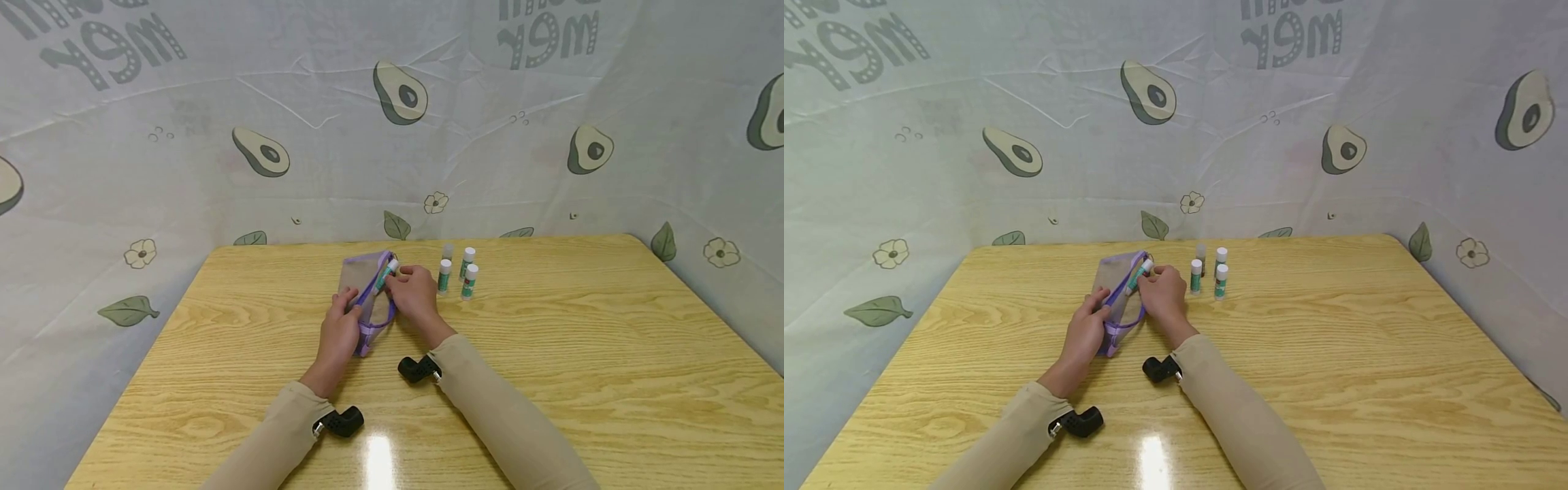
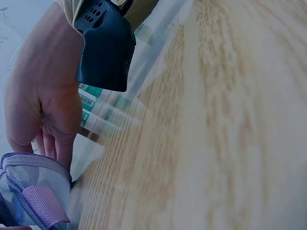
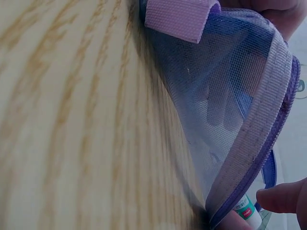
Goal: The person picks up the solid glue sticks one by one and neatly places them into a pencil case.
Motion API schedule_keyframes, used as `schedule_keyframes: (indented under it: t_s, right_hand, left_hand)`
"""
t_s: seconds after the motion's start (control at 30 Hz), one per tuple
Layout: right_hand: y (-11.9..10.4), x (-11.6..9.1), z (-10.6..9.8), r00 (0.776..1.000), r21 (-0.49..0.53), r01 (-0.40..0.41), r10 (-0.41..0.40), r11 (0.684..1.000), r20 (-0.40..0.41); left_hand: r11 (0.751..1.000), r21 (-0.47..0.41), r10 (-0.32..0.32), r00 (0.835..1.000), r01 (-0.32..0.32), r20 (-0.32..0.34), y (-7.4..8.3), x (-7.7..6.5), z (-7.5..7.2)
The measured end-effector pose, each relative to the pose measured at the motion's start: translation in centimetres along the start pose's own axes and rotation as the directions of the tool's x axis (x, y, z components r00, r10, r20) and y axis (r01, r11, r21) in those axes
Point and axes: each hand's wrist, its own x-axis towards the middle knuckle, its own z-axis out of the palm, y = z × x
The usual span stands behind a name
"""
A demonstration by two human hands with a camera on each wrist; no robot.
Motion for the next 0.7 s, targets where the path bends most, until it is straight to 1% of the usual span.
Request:
schedule_keyframes:
  t_s: [0.2, 0.37, 0.5, 0.7]
  right_hand:
    - [-0.04, 0.05, -0.01, 1.0, 0.004, 0.005, -0.005, 1.0, 0.017]
    - [-0.28, 0.05, 0.1, 0.999, 0.032, -0.008, 0.006, 0.999, 0.045]
    - [-0.42, -0.05, 0.13, 0.999, 0.047, -0.005, 0.002, 0.999, 0.05]
    - [-0.49, -0.05, -0.06, 1.0, -0.015, -0.001, 0.001, 1.0, -0.018]
  left_hand:
    - [1.0, 0.0, 0.005, 1.0, -0.005, -0.007, 0.21, -0.03, 0.08]
    - [1.0, -0.005, -0.003, 1.0, 0.003, -0.007, 0.24, -0.06, 0.14]
    - [1.0, -0.006, -0.008, 1.0, 0.008, -0.007, 0.22, -0.05, 0.16]
    - [1.0, -0.001, -0.002, 1.0, 0.002, -0.005, 0.04, 0.08, 0.11]
